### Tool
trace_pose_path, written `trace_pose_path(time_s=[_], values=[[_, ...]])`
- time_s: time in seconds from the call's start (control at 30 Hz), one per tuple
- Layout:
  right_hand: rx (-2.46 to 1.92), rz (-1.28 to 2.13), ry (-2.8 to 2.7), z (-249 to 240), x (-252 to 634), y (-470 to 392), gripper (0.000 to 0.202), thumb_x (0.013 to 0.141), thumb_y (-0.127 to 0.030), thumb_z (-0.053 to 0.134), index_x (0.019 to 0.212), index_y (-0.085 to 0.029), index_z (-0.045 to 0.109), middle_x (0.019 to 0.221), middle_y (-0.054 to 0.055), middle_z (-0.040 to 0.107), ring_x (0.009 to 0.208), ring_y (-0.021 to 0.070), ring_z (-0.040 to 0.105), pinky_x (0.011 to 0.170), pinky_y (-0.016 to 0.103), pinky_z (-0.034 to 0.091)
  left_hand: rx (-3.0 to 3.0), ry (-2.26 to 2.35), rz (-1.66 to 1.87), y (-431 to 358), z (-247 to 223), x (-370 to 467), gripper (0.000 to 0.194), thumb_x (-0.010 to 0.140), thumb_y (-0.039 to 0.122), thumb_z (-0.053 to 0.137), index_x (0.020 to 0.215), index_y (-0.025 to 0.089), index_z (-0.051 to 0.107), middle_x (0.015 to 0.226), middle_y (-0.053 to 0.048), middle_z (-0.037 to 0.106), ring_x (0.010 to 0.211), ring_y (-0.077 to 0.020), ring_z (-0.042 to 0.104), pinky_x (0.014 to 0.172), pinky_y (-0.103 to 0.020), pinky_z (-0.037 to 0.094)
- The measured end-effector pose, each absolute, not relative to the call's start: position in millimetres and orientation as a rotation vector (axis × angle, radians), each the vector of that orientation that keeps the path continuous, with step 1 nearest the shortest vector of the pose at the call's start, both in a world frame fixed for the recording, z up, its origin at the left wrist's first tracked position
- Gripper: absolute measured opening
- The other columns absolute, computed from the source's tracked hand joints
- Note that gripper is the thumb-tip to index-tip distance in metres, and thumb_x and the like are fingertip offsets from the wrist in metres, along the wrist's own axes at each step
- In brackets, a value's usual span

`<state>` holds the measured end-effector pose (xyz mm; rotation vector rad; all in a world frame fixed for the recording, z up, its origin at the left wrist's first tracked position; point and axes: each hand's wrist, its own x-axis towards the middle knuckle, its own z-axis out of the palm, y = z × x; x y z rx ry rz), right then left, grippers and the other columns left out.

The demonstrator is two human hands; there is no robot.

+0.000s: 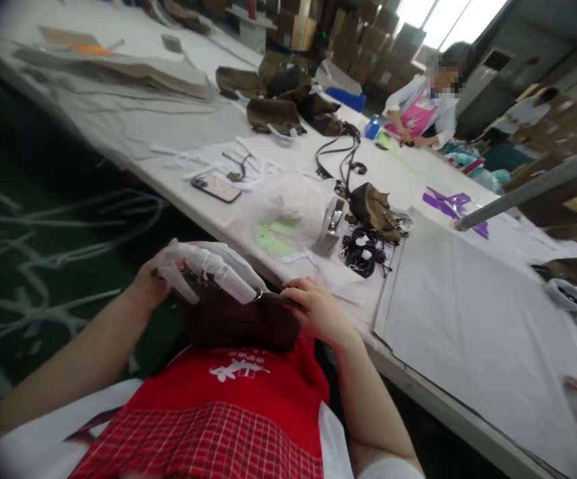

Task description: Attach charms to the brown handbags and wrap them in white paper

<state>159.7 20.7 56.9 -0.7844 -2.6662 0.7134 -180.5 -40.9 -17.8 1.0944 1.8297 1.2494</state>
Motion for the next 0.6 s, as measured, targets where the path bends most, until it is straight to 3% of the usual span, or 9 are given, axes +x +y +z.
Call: trace_pose_path(time_s=[0.1,0.2,0.47,0.6], values=[[-0.931,0.745,-2.551,3,148,15,0.028,0.091,-0.017,0.052,0.111,-0.027,0.067,0.115,0.006,0.065,0.106,0.0239,0.057,0.093,0.042,0.047,0.968,1.598,1.151,-56,-18,-187,0.055,0.076,0.060,0.056,0.097,0.011,0.070,0.088,-0.011,0.075,0.081,-0.0244,0.069,0.078,-0.039,0.056],[-1.075,0.710,-2.488,-16,153,16,0.032,0.087,-0.017,0.054,0.115,-0.026,0.066,0.115,0.007,0.065,0.106,0.0255,0.057,0.093,0.043,0.047,0.969,1.615,1.074,-70,-14,-190,0.049,0.063,0.052,0.074,0.094,0.014,0.071,0.088,-0.008,0.075,0.080,-0.0217,0.067,0.075,-0.034,0.054],[-1.200,0.598,-2.397,-10,153,1,0.028,0.081,-0.026,0.067,0.109,-0.023,0.068,0.126,0.011,0.058,0.117,0.0292,0.050,0.100,0.048,0.043,1.466,1.593,0.469,-62,27,-185,0.045,0.070,0.049,0.069,0.104,0.019,0.072,0.092,-0.005,0.076,0.083,-0.0231,0.068,0.075,-0.030,0.052],[-1.147,0.690,-2.320,-6,154,-13,0.018,0.081,-0.019,0.064,0.098,-0.024,0.069,0.112,0.007,0.064,0.107,0.0258,0.056,0.095,0.043,0.047,1.548,1.431,0.225,-56,42,-172,0.035,0.073,0.046,0.064,0.100,0.026,0.074,0.096,-0.001,0.077,0.086,-0.0229,0.069,0.074,-0.026,0.050]])
